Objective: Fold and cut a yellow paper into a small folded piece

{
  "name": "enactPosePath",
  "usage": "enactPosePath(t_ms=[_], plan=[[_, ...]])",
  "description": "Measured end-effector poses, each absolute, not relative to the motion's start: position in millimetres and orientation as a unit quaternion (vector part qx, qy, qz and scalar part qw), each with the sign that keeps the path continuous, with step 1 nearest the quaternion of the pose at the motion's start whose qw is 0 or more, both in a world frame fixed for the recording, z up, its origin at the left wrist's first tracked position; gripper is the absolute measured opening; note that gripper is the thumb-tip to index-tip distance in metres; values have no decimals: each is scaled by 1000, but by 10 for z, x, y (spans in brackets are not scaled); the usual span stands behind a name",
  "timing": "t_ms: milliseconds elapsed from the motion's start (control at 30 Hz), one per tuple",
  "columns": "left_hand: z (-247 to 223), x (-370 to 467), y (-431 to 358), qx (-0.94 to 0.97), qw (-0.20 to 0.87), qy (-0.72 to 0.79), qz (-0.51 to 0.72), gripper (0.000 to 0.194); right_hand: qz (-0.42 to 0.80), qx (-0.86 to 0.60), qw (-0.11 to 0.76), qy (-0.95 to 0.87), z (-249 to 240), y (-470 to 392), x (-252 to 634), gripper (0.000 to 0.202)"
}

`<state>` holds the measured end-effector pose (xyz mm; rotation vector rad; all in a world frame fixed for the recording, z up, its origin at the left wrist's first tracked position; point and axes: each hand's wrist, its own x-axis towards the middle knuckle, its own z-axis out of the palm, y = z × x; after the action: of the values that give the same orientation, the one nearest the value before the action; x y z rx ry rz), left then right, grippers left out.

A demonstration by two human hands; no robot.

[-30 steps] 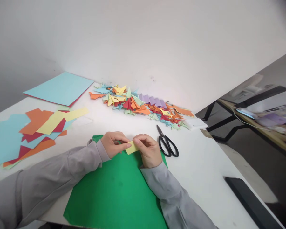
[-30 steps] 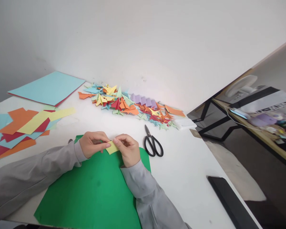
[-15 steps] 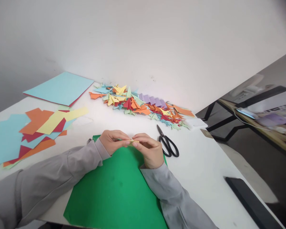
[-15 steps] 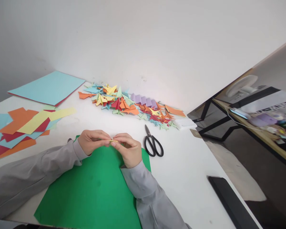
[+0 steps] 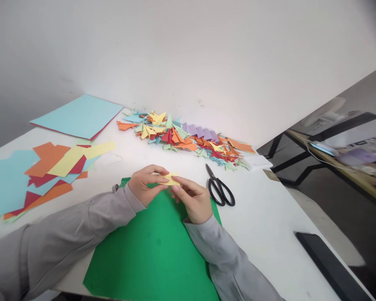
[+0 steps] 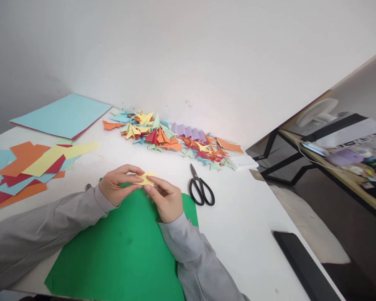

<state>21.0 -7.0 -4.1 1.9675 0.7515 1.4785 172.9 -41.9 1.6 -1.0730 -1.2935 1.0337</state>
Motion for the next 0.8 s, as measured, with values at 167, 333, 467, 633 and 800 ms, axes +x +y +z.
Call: enactPosePath(t_ms=[167,333,467,633,800], plan=[[-62,192,-51,740,249,309,544,12,473,-454,565,-501,-14,-396,1730,19],[-100,195,-10,729,281,330,531,29,472,-460,575,-485,-25,-378,1750,21],[-86,217,-18,732,355,257,522,24,470,-463,577,-482,-32,-381,1742,21],[-41,225,-34,713,367,278,528,15,480,-465,572,-475,-57,-375,1749,24],[-28,231,-51,696,395,281,529,12,484,-472,571,-466,-30,-385,1742,21]])
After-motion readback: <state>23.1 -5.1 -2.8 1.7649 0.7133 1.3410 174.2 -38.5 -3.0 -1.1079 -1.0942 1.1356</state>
